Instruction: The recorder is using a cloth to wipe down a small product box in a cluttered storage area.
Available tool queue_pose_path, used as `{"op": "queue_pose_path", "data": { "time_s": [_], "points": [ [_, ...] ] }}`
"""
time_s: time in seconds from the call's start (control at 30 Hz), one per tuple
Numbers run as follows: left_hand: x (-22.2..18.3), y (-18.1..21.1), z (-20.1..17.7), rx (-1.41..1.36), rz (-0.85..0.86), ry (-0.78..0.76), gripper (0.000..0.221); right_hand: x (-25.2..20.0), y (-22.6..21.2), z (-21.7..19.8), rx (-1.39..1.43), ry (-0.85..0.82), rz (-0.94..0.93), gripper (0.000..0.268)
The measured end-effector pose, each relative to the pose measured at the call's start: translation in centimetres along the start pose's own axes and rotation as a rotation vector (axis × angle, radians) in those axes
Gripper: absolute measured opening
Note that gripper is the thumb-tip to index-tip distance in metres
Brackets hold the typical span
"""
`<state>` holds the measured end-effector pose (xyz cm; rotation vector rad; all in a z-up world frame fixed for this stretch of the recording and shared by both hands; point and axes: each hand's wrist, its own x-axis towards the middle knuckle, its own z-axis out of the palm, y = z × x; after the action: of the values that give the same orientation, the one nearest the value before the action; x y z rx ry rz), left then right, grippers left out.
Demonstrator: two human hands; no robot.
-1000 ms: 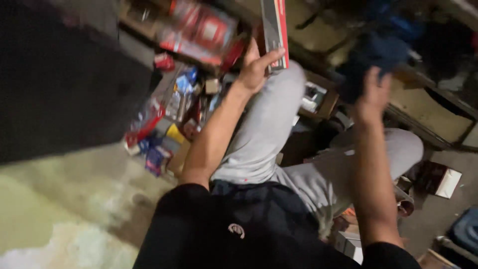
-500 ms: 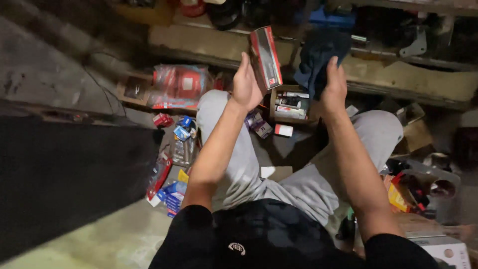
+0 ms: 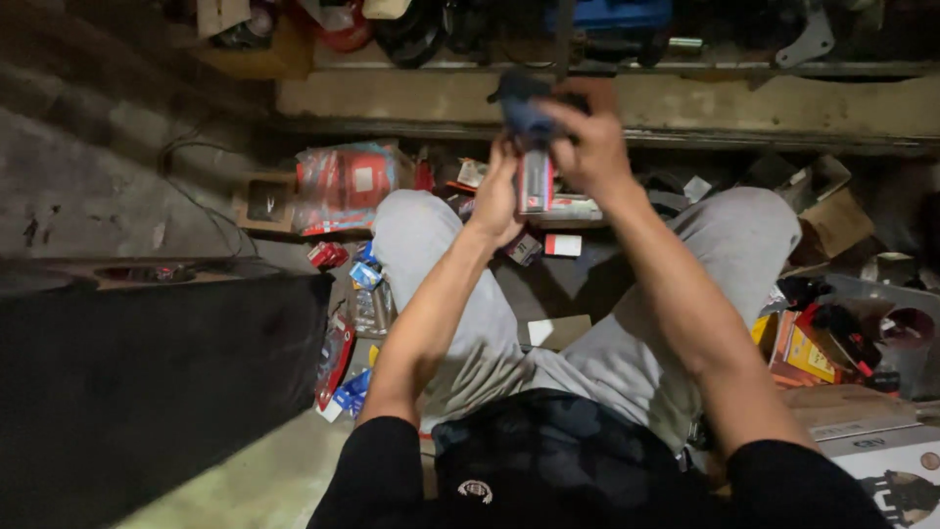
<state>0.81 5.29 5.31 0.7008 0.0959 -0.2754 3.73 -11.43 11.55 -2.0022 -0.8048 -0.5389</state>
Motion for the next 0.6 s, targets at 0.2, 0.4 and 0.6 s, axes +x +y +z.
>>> {"op": "queue_pose_path", "data": {
  "time_s": [0.2,0.4,0.6],
  "points": [
    [2.2,-2.0,-9.8,-0.305,0.032,-0.324,0.025,-0.8,-2.6,1.9,0.052,-0.054,-0.110,0.048],
    [-0.4,-3.1,-4.8,0.113,0.088,0.105,0.049,0.2,-1.3,2.1,0.149,0.024,0.191,0.038],
    [-0.4,-0.8,-6.4,-0.328,0.133,-0.313,0.039,-2.7,-3.4,3.4,0.098,-0.045,-0.096,0.045]
  ]
}}
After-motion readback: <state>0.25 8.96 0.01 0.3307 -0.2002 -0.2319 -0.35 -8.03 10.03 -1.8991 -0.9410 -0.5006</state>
